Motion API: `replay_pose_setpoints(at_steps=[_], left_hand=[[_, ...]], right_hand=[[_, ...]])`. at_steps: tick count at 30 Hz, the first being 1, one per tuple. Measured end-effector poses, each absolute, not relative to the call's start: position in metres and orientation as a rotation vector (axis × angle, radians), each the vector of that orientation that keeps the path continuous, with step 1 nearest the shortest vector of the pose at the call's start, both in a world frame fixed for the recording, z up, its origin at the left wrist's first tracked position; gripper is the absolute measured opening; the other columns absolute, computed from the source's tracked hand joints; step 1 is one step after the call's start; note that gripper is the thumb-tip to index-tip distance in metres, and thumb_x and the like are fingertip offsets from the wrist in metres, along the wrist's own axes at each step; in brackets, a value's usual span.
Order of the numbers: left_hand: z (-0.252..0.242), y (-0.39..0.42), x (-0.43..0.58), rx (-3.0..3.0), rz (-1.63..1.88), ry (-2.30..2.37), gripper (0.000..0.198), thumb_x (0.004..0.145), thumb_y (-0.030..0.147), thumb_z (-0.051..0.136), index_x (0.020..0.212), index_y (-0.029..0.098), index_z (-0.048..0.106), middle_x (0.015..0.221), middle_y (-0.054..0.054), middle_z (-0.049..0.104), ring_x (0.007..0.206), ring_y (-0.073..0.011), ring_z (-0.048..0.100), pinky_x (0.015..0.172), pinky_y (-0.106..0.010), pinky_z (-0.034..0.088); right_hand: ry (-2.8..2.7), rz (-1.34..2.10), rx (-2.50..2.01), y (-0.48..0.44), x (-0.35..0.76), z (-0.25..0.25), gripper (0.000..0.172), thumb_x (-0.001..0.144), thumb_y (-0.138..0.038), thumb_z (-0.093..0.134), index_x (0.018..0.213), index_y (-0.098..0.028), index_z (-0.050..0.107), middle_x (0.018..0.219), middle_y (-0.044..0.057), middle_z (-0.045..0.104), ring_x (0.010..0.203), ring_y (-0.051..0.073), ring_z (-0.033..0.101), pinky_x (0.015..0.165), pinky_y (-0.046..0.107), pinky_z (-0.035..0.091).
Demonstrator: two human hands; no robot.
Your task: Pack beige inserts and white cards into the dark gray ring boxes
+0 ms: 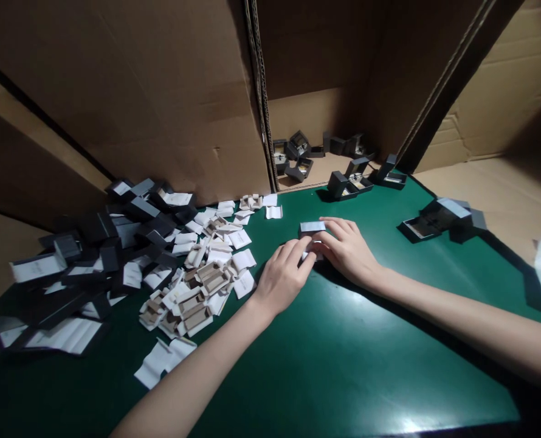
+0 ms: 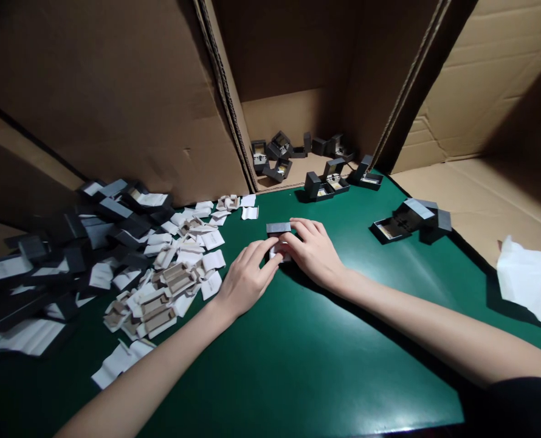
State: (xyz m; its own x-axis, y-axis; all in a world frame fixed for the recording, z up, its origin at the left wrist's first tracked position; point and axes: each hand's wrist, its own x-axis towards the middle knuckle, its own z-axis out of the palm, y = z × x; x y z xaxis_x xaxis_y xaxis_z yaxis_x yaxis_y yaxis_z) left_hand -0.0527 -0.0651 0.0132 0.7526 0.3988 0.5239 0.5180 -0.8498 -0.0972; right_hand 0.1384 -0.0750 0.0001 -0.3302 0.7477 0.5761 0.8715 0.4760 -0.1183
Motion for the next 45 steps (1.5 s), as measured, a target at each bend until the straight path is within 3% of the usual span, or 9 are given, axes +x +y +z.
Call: replay_pose_setpoints(at_steps=[7,11,20,29,45], left_hand=[[0.009,-0.065,-0.052,-2.700,-0.775,-0.690,0.023,0.090,0.008,0.043,0.105,0.010,0.061,0.120,-0.016,0.061,0.114,-0.0243,0.057,0.094,-0.038,0.051],[0.010,-0.066,-0.053,-2.730,-0.734,-0.744,0.025,0.090,0.007,0.041,0.106,0.011,0.060,0.124,-0.016,0.058,0.117,-0.0240,0.055,0.095,-0.038,0.052],[0.013,-0.066,-0.052,-2.807,-0.647,-0.772,0.031,0.090,0.007,0.038,0.116,0.010,0.055,0.125,-0.016,0.058,0.118,-0.0239,0.054,0.093,-0.037,0.053],[0.010,-0.066,-0.055,-2.828,-0.832,-0.699,0.034,0.088,0.006,0.038,0.116,0.010,0.057,0.121,-0.015,0.060,0.118,-0.0241,0.054,0.097,-0.040,0.051],[0.012,-0.064,-0.062,-2.922,-0.706,-0.671,0.040,0.083,0.004,0.041,0.122,0.009,0.052,0.128,-0.014,0.056,0.125,-0.0232,0.048,0.102,-0.039,0.048]], right_hand=[[-1.960,-0.210,-1.185,-0.078,0.147,0.003,0.023,0.093,-0.019,0.042,0.094,-0.021,0.065,0.111,0.011,0.058,0.099,0.022,0.054,0.078,0.037,0.045],[-2.039,-0.268,-0.975,-0.081,0.153,0.007,0.032,0.091,-0.011,0.037,0.096,-0.023,0.066,0.101,0.008,0.066,0.089,0.019,0.058,0.072,0.036,0.044],[-2.139,-0.129,-1.004,-0.077,0.148,0.000,0.026,0.091,-0.010,0.042,0.099,-0.018,0.066,0.099,0.009,0.071,0.081,0.018,0.060,0.066,0.034,0.046],[-2.060,0.041,-0.943,-0.073,0.150,-0.002,0.025,0.090,-0.010,0.042,0.097,-0.019,0.064,0.096,0.009,0.071,0.082,0.017,0.063,0.070,0.034,0.049],[-2.032,0.362,-0.914,-0.076,0.153,0.005,0.039,0.082,-0.003,0.038,0.103,-0.019,0.066,0.102,0.009,0.067,0.096,0.018,0.066,0.081,0.033,0.056]])
